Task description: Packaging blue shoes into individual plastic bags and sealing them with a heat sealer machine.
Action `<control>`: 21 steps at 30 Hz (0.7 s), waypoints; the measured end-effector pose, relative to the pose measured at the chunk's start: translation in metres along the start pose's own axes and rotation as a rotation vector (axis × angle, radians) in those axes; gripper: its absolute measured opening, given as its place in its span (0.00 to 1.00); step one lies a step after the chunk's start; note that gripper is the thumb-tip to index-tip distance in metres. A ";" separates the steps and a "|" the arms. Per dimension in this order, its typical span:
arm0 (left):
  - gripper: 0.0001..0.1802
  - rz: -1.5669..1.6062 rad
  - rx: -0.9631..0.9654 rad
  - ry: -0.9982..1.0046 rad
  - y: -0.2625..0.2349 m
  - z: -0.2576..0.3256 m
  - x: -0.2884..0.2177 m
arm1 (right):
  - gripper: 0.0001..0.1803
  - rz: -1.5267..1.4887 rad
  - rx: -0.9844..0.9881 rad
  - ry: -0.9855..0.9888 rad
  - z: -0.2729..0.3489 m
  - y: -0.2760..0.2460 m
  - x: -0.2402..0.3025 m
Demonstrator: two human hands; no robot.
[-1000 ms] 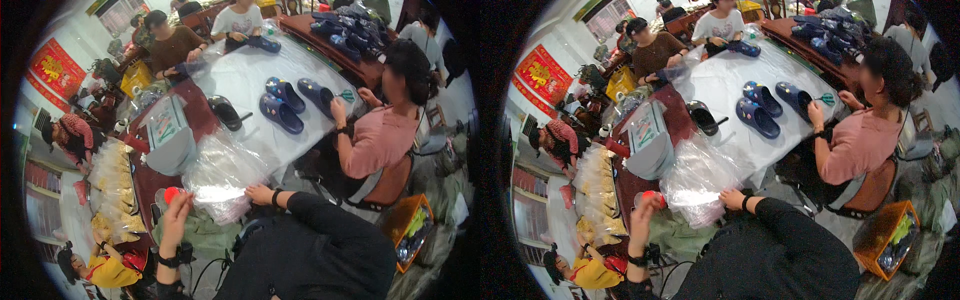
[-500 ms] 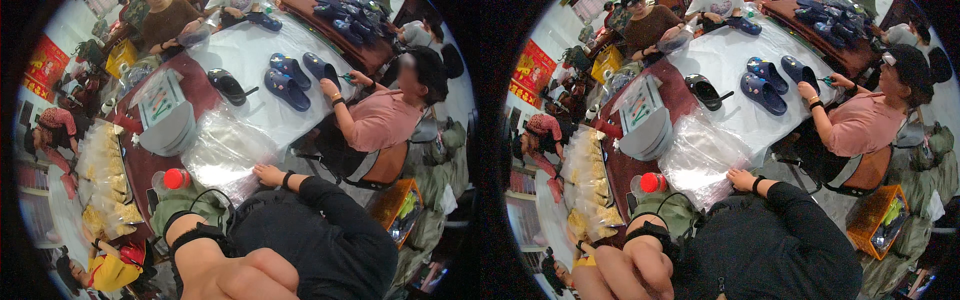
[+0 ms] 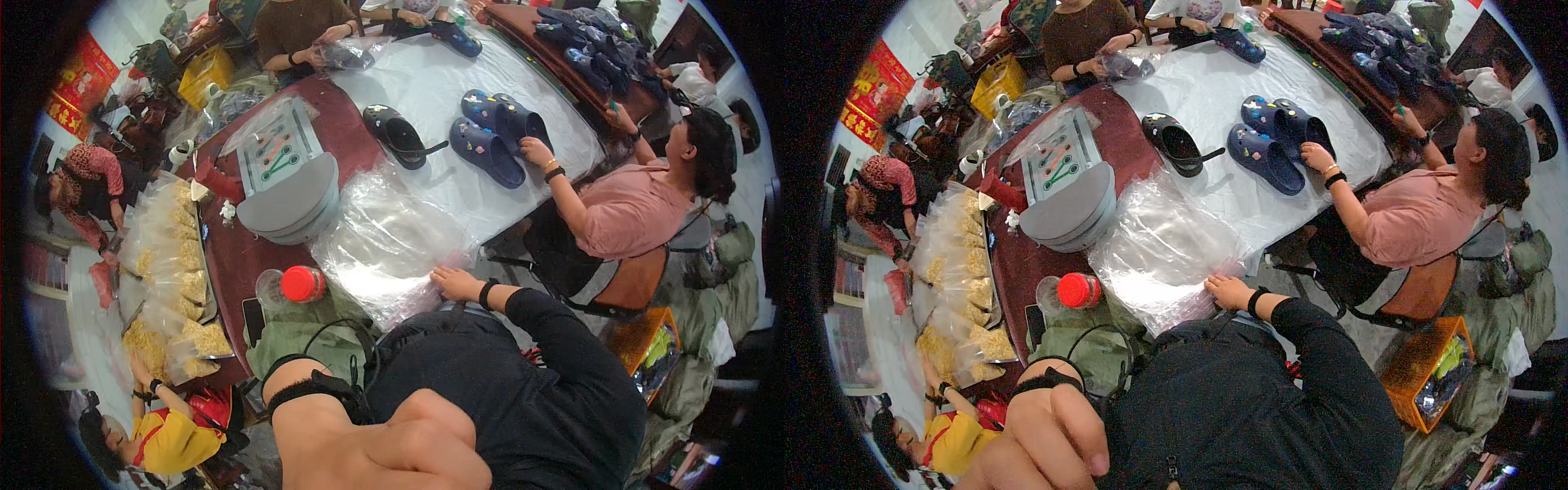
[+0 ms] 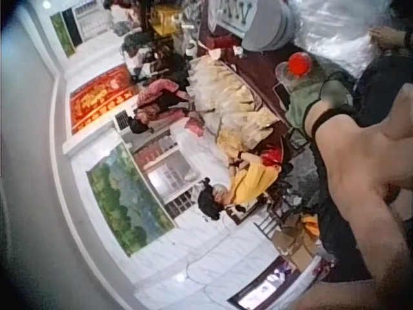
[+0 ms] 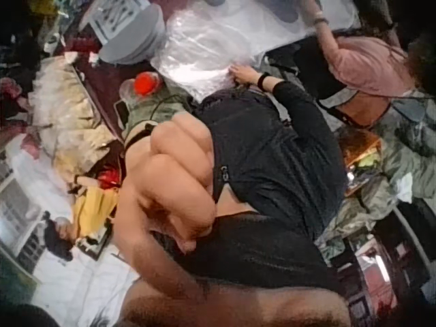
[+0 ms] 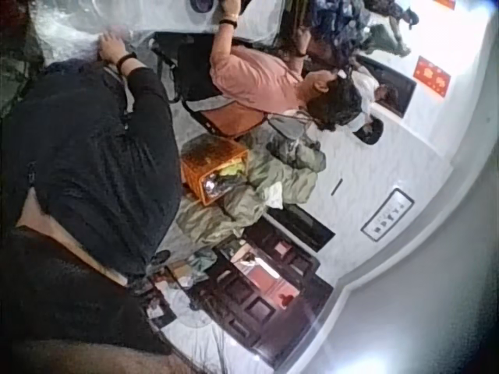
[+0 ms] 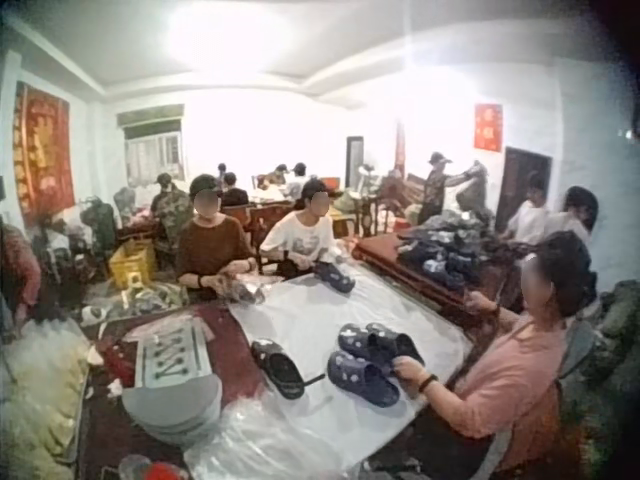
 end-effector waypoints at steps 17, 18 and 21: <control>0.07 0.320 -0.219 -0.163 -0.014 0.004 0.014 | 0.32 0.084 0.049 0.040 0.003 -0.015 -0.003; 0.06 0.362 -0.172 -0.178 -0.015 0.002 0.019 | 0.32 0.143 0.022 0.011 0.002 -0.020 -0.002; 0.07 0.461 -0.025 -0.213 -0.018 -0.002 0.029 | 0.32 0.165 -0.004 -0.054 -0.009 -0.036 0.019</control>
Point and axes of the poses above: each hand's wrist, its own z-axis away from the middle knuckle, its own y-axis out of the palm, x = y × z, the point moved 8 cm from there along -z, towards the middle knuckle, and after that the axes turned 11 degrees about z, right-handed, at the moved point
